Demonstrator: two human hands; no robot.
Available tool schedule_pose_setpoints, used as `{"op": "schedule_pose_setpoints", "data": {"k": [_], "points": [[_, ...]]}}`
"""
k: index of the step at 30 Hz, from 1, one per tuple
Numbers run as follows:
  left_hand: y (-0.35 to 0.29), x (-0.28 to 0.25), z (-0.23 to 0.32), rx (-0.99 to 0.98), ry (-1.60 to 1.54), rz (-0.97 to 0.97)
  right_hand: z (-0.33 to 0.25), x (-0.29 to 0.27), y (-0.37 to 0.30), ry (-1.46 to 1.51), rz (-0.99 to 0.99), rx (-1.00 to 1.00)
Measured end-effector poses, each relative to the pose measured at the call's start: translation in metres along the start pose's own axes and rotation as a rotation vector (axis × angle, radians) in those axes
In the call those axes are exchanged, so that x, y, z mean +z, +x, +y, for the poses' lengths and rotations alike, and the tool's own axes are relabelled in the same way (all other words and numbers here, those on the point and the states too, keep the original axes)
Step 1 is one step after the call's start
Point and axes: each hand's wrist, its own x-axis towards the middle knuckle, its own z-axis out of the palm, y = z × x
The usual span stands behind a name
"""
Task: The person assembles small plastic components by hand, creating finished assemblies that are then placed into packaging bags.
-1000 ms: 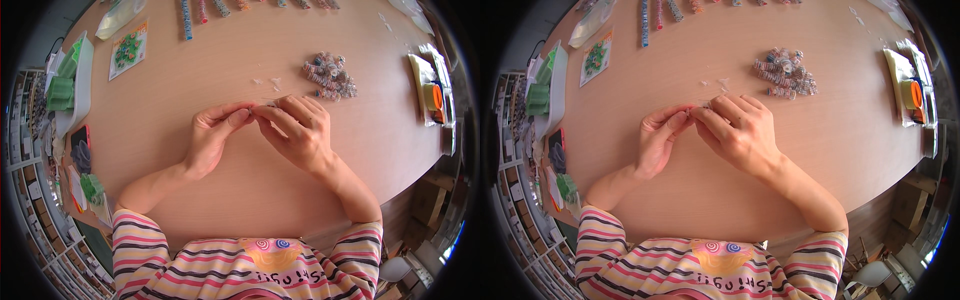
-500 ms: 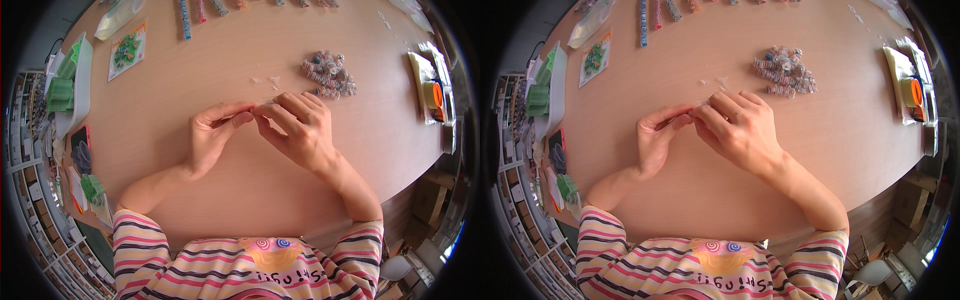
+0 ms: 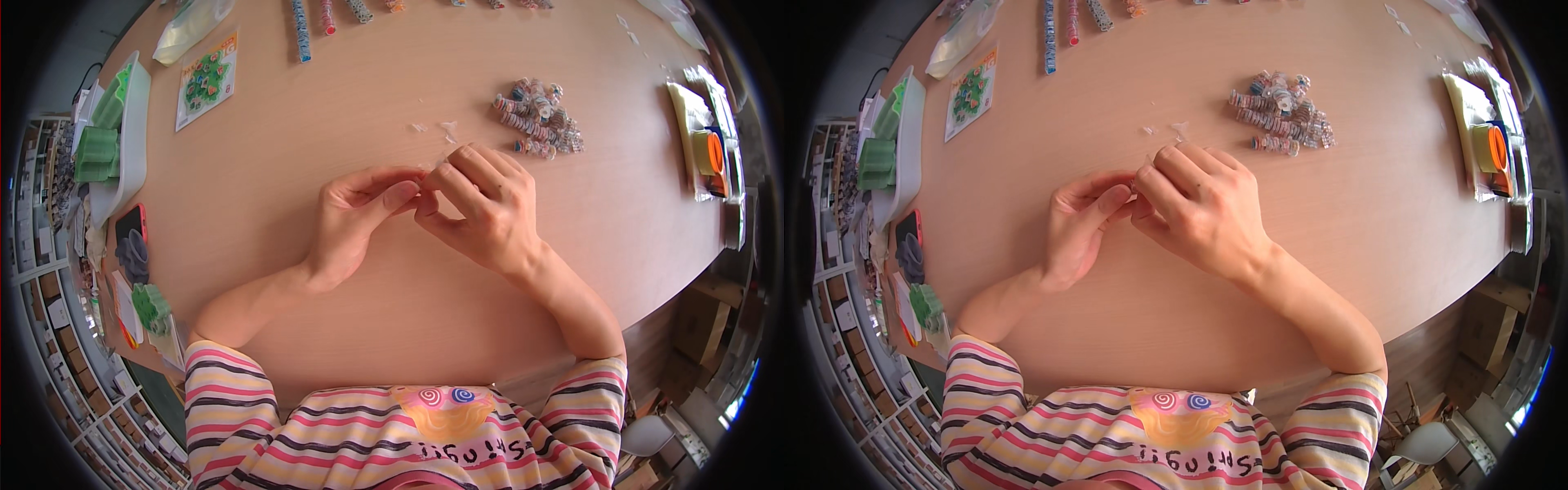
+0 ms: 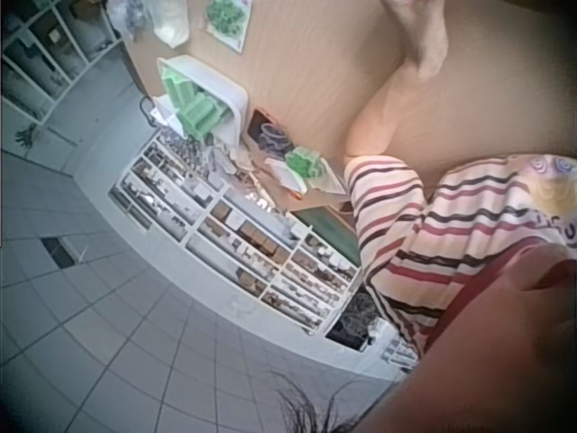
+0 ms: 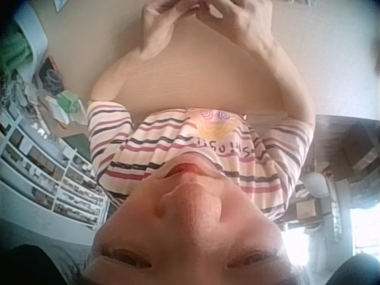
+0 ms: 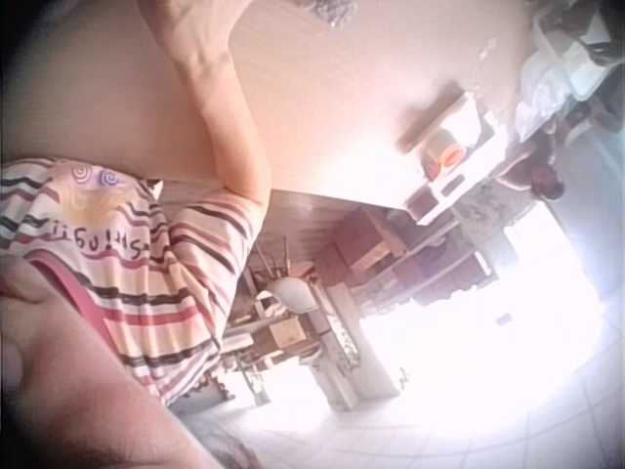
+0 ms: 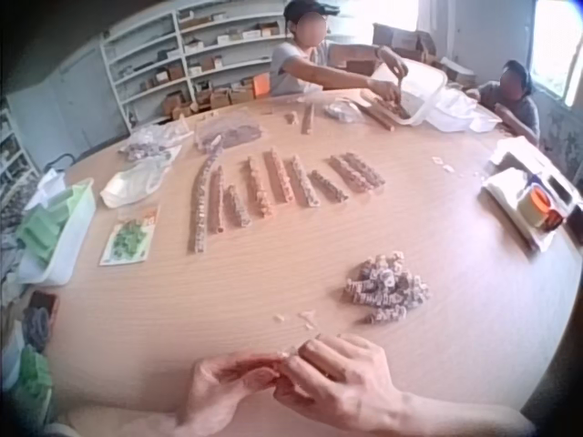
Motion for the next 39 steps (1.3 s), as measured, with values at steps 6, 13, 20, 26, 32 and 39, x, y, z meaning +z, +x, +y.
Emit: {"op": "schedule_pose_setpoints", "data": {"k": [6, 13, 20, 26, 32, 39], "points": [[0.003, 0.0, 0.001, -0.063, -0.009, 0.045, 0.002, 0.003, -0.002, -0.074, -0.008, -0.027], [0.004, -0.002, 0.0, -0.05, -0.008, 0.025, 0.005, 0.007, -0.005, -0.004, 0.017, 0.056], [0.007, -0.008, 0.007, -0.126, -0.151, 0.002, 0.011, -0.009, 0.004, -0.003, 0.053, -0.065], [0.008, -0.005, 0.02, -0.207, -0.007, -0.038, 0.02, -0.02, 0.007, 0.101, -0.145, -0.173], [0.008, -0.007, 0.019, -0.234, 0.014, -0.101, 0.022, -0.025, 0.009, 0.135, -0.21, -0.21], [0.008, -0.007, 0.017, -0.252, 0.016, -0.097, 0.021, -0.021, 0.007, 0.094, -0.199, -0.263]]}}
